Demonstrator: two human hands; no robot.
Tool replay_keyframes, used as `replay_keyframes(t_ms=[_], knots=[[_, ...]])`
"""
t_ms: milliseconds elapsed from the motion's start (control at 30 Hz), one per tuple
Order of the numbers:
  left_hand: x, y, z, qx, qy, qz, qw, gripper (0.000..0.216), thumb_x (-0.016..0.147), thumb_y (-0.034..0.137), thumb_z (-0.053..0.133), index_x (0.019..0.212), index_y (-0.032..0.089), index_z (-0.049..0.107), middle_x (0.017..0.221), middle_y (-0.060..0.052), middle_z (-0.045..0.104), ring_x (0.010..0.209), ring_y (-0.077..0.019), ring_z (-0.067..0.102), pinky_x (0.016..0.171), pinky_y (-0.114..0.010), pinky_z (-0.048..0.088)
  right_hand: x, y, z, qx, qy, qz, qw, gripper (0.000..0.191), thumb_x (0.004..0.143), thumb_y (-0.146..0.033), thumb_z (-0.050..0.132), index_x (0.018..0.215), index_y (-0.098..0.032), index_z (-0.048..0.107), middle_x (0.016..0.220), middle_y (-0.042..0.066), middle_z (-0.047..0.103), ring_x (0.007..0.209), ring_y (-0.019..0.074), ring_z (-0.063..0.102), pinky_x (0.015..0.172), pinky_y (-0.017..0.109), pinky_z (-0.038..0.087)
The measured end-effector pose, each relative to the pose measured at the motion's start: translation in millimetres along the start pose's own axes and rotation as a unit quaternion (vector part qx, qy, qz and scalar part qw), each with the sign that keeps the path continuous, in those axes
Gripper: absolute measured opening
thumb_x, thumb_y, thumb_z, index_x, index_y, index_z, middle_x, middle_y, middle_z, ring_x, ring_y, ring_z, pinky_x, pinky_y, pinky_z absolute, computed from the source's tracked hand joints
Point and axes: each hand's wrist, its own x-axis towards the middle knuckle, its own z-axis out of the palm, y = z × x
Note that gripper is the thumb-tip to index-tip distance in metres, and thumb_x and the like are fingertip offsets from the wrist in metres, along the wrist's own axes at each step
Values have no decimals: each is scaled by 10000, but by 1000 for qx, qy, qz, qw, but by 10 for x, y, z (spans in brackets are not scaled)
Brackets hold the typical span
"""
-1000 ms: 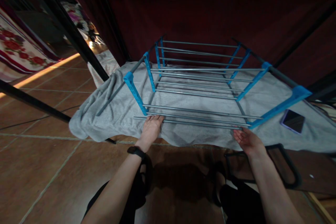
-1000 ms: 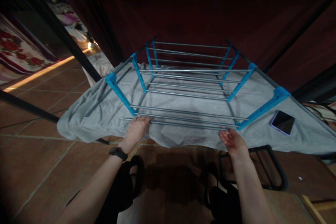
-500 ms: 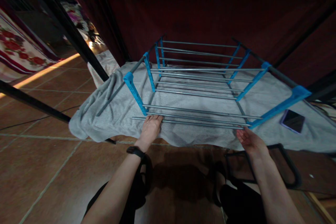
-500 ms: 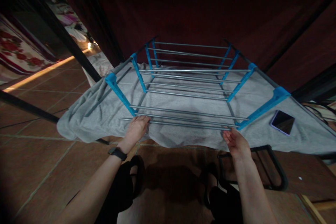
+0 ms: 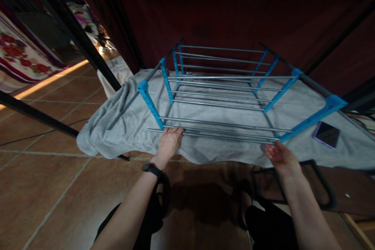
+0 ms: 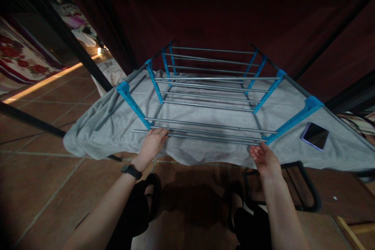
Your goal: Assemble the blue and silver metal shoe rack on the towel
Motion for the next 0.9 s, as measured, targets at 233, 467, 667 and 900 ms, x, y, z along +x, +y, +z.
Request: replay_keyframes(t_ms=[233,467,667,900], knots=[[8,9,-9,-4,2,17,1000,212,955,189,409,1035,210,604,992,-62,650,991,-214,589,936,-355,401,13,16,12,9,-38,-7,999,220,919,-98,449,757,-177,575,760,19,643,693,103,650,616,203,599],[5,12,40,-11,-7,19,1000,188,947,206,448,1033,214,614,998,-67,656,986,-229,595,902,-359,414,20,55,24,16,-53,-23,998,213,915,-91,468,759,-166,592,742,20,652,668,100,650,615,194,600],[4,40,39,-30,-21,24,999,165,948,223,475,1049,208,605,1006,-70,660,978,-224,600,876,-344,413,21,55,41,20,-63,-20,998,229,928,-93,451,775,-175,599,700,1,652,622,91,645,605,205,607],[5,54,54,-29,-19,47,998,230,977,229,416,1092,206,614,971,-72,655,955,-225,601,861,-355,395,-6,48,53,29,-77,-10,997,240,938,-102,437,776,-169,601,716,11,660,629,96,659,618,214,612]])
